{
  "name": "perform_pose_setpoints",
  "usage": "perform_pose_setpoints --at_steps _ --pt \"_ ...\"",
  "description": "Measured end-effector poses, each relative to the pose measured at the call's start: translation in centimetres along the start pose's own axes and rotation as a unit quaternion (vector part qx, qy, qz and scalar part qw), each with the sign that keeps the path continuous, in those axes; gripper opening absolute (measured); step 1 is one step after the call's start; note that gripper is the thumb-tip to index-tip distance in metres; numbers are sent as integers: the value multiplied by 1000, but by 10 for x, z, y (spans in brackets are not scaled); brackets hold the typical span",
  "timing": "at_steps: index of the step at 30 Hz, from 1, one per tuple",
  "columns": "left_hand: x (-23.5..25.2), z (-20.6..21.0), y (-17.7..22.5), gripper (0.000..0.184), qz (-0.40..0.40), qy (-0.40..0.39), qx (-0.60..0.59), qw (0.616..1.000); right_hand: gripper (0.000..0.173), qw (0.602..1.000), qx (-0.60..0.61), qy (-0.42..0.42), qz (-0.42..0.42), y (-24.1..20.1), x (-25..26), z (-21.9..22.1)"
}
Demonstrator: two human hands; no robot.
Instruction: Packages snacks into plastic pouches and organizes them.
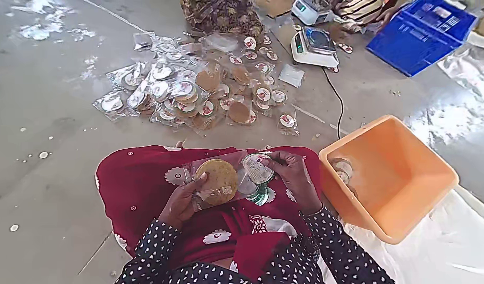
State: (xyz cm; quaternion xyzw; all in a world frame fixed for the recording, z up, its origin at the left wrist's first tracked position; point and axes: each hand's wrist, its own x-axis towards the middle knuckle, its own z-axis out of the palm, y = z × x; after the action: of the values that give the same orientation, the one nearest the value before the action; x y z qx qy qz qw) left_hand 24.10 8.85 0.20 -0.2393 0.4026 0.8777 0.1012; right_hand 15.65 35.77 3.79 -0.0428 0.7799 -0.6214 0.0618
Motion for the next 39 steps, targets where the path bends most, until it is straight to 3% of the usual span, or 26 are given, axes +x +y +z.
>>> perform_pose_setpoints --at_steps 3,7,10,16,24,26,31,36,39 --pt "1 -4 -1 21 2 -16 -7 1000 5 1000 10 0 16 -6 0 1" --pt "0 -3 1 22 0 -13 -19 1000 11 985 -142 81 -58 -9 0 -14" --pt "0 -2 1 23 -8 -2 -18 1000 11 971 -190 108 -93 -14 -5 -21" --pt "2 -3 -1 25 0 -22 -7 1000 9 985 -135 46 -93 -17 -12 -11" --pt "0 -3 -5 26 -12 -65 -24 998 10 991 61 -106 62 -11 -3 41" --pt "1 -3 -6 27 -12 -67 -28 997 17 989 59 -127 40 -15 -4 47" --pt "3 -8 -6 30 -26 -74 -58 995 29 994 50 -90 -32 -18 -10 40" --pt "4 5 -16 42 -8 -89 25 996 23 978 -63 -181 -80 -24 -25 55" --pt "7 -1 -18 50 2 -137 67 988 20 984 -74 -126 -99 -37 -18 31"
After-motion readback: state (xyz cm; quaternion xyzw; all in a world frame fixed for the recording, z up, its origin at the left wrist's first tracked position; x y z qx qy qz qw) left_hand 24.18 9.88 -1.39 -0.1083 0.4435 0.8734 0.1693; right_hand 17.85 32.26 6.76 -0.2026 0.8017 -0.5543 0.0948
